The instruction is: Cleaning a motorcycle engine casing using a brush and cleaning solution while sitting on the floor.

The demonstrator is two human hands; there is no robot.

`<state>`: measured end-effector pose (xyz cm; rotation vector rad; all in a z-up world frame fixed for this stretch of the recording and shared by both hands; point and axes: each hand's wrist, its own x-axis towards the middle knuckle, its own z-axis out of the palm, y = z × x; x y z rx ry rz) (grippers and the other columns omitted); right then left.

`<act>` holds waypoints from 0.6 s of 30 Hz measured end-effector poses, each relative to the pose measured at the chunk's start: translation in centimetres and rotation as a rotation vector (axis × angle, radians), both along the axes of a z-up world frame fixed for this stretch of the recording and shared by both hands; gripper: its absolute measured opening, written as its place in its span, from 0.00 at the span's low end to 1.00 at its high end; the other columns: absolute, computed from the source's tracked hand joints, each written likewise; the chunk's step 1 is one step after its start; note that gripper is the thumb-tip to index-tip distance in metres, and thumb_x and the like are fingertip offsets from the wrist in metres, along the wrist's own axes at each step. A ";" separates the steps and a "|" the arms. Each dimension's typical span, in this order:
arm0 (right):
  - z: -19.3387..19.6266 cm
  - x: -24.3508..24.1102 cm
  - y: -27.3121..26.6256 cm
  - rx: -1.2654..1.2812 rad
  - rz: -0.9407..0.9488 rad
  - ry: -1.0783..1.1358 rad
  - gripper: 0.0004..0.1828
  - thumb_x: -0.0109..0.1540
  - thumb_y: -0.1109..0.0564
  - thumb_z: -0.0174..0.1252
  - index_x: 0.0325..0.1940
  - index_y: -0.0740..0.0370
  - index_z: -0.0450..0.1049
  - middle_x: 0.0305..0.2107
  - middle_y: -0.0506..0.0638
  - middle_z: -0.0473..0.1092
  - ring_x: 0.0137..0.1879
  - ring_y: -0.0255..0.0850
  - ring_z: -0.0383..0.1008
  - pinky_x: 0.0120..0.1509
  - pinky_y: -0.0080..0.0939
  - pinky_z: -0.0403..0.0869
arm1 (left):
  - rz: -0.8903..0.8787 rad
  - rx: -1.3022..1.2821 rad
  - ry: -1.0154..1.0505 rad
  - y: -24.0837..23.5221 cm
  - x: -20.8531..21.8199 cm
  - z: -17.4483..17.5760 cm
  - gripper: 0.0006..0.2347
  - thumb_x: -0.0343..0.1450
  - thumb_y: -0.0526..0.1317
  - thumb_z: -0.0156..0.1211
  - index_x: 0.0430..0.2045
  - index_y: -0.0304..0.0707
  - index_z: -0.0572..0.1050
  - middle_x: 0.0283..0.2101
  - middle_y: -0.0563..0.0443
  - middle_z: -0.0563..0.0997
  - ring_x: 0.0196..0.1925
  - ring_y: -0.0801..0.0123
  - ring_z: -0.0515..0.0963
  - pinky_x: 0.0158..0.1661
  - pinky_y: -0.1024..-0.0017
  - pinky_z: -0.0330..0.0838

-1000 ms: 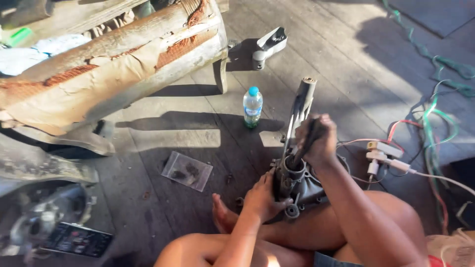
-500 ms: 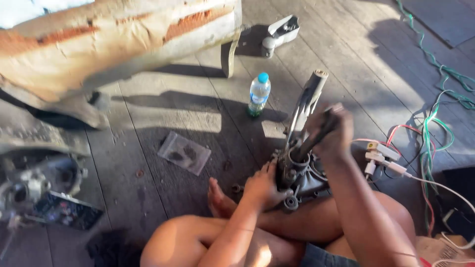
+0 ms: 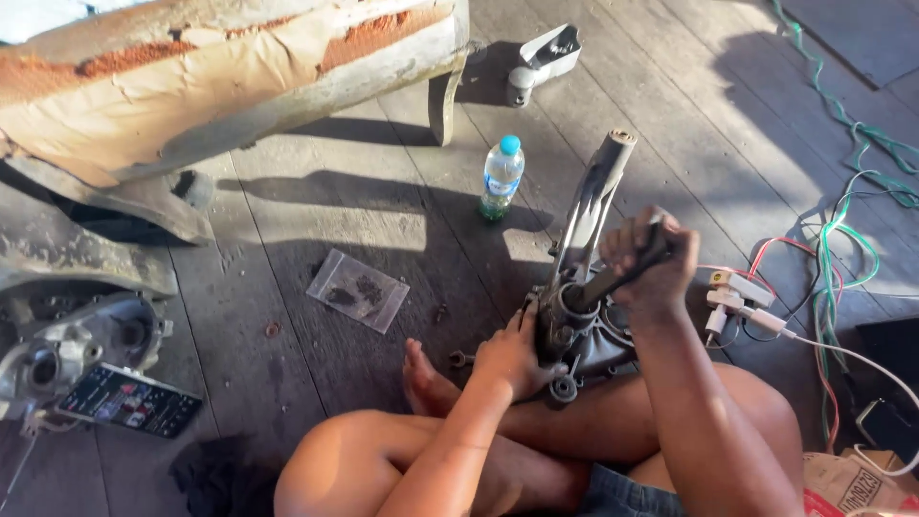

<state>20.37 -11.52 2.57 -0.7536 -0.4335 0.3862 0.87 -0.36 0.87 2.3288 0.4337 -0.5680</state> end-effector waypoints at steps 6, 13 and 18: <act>0.3 -0.1 1.1 -0.119 -0.076 0.114 0.18 0.58 0.44 0.49 0.19 0.56 0.62 0.05 0.53 0.52 0.10 0.41 0.54 0.15 0.35 0.55 | -0.009 -0.020 0.015 -0.1 0.3 -0.1 0.46 0.67 0.61 0.57 0.76 0.44 0.40 0.74 0.37 0.58 0.69 0.41 0.68 0.61 0.45 0.69; -2.0 0.5 1.7 -0.249 -0.241 0.157 0.14 0.63 0.40 0.52 0.32 0.48 0.67 0.14 0.59 0.66 0.12 0.44 0.64 0.16 0.32 0.62 | 0.002 -0.013 -0.001 -0.2 0.1 0.1 0.45 0.67 0.62 0.57 0.77 0.45 0.41 0.73 0.38 0.60 0.69 0.43 0.69 0.60 0.46 0.69; -1.7 -1.8 2.5 -0.179 0.169 -0.011 0.10 0.60 0.57 0.50 0.24 0.60 0.66 0.16 0.50 0.64 0.17 0.36 0.58 0.19 0.33 0.58 | 0.037 0.085 -0.162 -1.1 0.1 -2.9 0.51 0.63 0.58 0.69 0.75 0.40 0.39 0.71 0.38 0.60 0.57 0.42 0.75 0.49 0.51 0.72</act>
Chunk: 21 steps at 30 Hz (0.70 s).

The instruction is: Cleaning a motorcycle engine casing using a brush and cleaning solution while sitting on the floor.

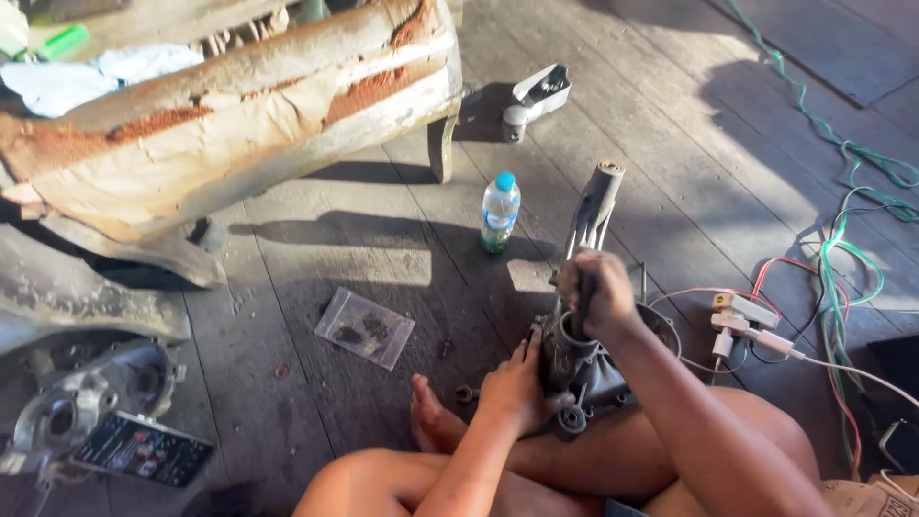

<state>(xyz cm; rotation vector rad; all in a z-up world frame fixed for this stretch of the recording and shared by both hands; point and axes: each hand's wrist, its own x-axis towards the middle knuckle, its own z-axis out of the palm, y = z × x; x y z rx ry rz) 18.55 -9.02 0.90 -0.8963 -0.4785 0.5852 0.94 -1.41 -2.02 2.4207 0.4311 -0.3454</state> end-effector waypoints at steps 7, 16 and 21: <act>-0.5 -0.8 -1.1 0.042 -0.055 -0.047 0.07 0.57 0.59 0.59 0.23 0.57 0.72 0.16 0.49 0.68 0.17 0.36 0.63 0.21 0.33 0.61 | 0.002 0.019 -0.027 0.1 0.2 -1.4 0.49 0.65 0.58 0.65 0.75 0.42 0.38 0.74 0.38 0.55 0.58 0.42 0.75 0.49 0.50 0.73; 0.6 1.2 -1.0 0.048 -0.089 0.197 0.09 0.60 0.52 0.52 0.31 0.58 0.67 0.18 0.49 0.64 0.20 0.38 0.61 0.23 0.34 0.61 | 0.025 -0.018 0.034 0.4 0.2 0.0 0.49 0.64 0.58 0.67 0.76 0.46 0.39 0.75 0.47 0.56 0.61 0.49 0.74 0.52 0.54 0.72; -1.9 0.0 0.0 0.008 0.039 0.069 0.12 0.61 0.52 0.52 0.26 0.59 0.65 0.13 0.47 0.59 0.17 0.35 0.57 0.24 0.33 0.58 | -0.005 -0.005 0.042 0.5 0.1 0.7 0.50 0.64 0.58 0.65 0.75 0.45 0.37 0.74 0.45 0.58 0.57 0.45 0.77 0.49 0.51 0.73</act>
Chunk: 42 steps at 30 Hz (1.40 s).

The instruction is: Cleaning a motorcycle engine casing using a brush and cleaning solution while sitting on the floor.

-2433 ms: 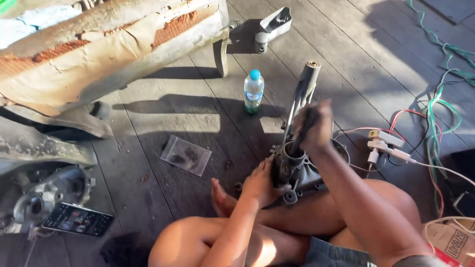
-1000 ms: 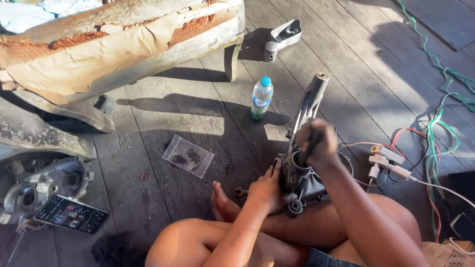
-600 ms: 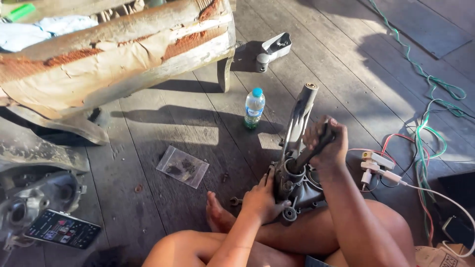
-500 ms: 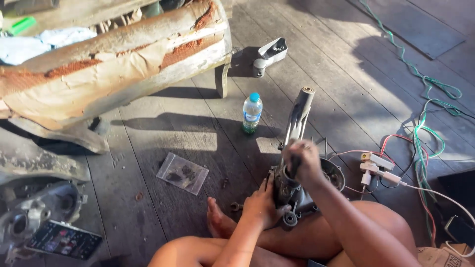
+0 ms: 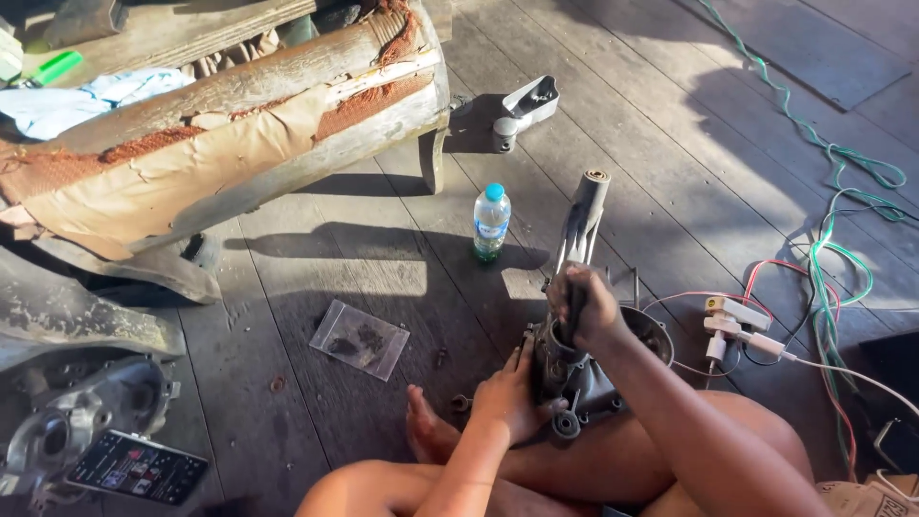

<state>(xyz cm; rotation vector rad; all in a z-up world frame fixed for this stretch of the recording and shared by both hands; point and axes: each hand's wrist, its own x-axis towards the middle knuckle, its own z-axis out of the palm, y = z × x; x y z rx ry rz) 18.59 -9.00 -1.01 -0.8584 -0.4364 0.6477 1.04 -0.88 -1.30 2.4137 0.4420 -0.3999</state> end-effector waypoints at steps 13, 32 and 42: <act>1.3 1.5 -1.0 0.234 -0.147 0.181 0.08 0.62 0.51 0.51 0.32 0.55 0.69 0.20 0.47 0.64 0.21 0.37 0.60 0.25 0.37 0.62 | -0.002 0.011 -0.035 -0.1 -0.2 -1.0 0.50 0.64 0.59 0.66 0.76 0.44 0.37 0.75 0.45 0.55 0.61 0.47 0.74 0.52 0.54 0.72; 2.6 3.4 -1.3 0.229 0.324 0.153 0.16 0.60 0.48 0.48 0.22 0.58 0.64 0.09 0.44 0.58 0.13 0.34 0.53 0.22 0.34 0.57 | 0.018 0.001 0.016 0.0 0.3 -1.4 0.51 0.63 0.60 0.67 0.76 0.51 0.35 0.76 0.50 0.56 0.61 0.50 0.76 0.51 0.54 0.74; -0.2 2.6 -0.3 -0.003 0.220 0.147 0.14 0.57 0.48 0.55 0.24 0.60 0.71 0.13 0.49 0.63 0.14 0.38 0.57 0.24 0.38 0.60 | -0.002 0.019 -0.024 0.2 0.1 -1.8 0.51 0.63 0.61 0.66 0.76 0.51 0.36 0.74 0.45 0.59 0.60 0.48 0.76 0.48 0.52 0.74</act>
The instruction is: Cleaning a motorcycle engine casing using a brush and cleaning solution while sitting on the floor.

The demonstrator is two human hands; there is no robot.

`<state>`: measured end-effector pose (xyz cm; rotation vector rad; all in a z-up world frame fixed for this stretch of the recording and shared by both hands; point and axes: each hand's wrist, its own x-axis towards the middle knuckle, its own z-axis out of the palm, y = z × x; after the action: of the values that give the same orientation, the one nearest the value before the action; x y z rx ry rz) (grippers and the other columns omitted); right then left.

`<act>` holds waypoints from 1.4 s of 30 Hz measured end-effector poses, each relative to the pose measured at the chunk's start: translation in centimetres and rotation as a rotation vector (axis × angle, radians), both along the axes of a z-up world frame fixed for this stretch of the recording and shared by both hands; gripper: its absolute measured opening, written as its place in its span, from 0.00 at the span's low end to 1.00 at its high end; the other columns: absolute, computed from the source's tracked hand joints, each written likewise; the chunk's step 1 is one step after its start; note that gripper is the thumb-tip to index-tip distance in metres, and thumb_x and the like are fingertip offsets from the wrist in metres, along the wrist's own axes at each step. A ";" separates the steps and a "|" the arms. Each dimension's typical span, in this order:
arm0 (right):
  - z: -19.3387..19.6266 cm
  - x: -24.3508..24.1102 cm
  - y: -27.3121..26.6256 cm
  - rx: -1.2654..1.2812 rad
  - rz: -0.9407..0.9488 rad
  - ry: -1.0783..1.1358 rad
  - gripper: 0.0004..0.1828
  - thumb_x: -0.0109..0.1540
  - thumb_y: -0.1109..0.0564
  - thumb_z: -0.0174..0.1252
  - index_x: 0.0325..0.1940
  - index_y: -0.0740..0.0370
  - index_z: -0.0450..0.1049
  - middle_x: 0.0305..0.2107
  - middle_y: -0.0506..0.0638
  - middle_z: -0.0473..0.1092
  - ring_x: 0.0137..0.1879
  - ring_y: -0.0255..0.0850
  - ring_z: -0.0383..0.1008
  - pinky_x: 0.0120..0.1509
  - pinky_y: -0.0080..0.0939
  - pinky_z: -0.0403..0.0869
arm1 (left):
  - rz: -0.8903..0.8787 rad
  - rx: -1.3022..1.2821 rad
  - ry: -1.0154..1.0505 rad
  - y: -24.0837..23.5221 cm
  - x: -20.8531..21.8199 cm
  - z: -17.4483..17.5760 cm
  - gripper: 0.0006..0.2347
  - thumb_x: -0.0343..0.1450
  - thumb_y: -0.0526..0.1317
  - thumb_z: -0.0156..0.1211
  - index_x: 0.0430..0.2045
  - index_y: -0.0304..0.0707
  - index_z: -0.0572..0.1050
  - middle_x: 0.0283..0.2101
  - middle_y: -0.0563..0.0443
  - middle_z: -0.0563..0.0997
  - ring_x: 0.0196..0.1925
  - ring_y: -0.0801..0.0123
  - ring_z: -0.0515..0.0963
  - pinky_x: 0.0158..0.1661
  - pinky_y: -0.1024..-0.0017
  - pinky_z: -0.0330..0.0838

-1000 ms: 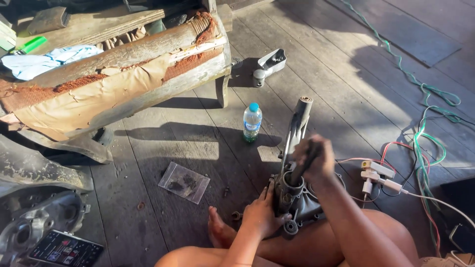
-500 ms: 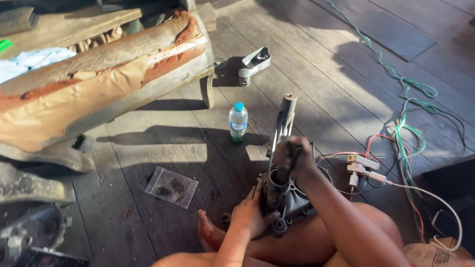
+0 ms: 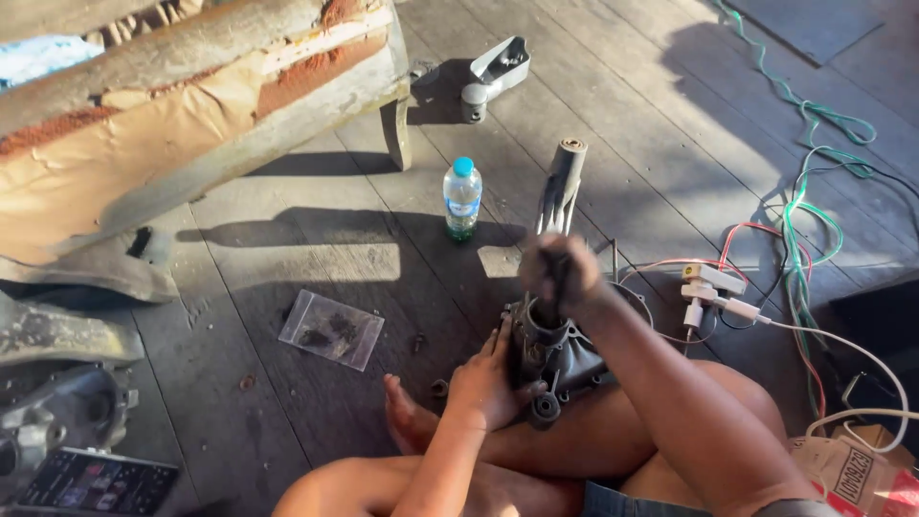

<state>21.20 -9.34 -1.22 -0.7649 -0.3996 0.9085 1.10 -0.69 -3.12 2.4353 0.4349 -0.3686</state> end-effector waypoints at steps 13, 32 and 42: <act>3.6 0.0 -0.6 0.136 -0.136 -0.105 0.23 0.58 0.40 0.49 0.17 0.55 0.57 0.05 0.48 0.50 0.08 0.38 0.53 0.19 0.37 0.57 | -0.056 -0.002 0.053 0.0 -0.2 2.5 0.46 0.67 0.63 0.58 0.76 0.44 0.43 0.71 0.36 0.64 0.65 0.42 0.74 0.56 0.44 0.72; 6.0 -1.5 -3.7 0.082 -0.119 -0.164 0.11 0.66 0.54 0.50 0.49 0.62 0.67 0.30 0.55 0.65 0.36 0.46 0.68 0.48 0.53 0.73 | -0.038 0.054 0.014 0.5 0.2 1.7 0.50 0.65 0.59 0.66 0.76 0.44 0.38 0.73 0.47 0.61 0.59 0.49 0.76 0.50 0.53 0.71; 7.8 -9.3 1.2 -0.465 -0.614 -0.634 0.17 0.70 0.54 0.57 0.29 0.66 0.75 0.21 0.55 0.74 0.34 0.37 0.65 0.42 0.38 0.70 | -0.115 -0.012 0.196 0.9 0.3 4.7 0.45 0.68 0.63 0.54 0.77 0.49 0.37 0.75 0.44 0.58 0.69 0.47 0.69 0.61 0.46 0.67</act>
<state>11.95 -8.16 6.61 -1.5129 -0.4692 0.1509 1.43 0.24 1.56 2.4281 0.3757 -0.6614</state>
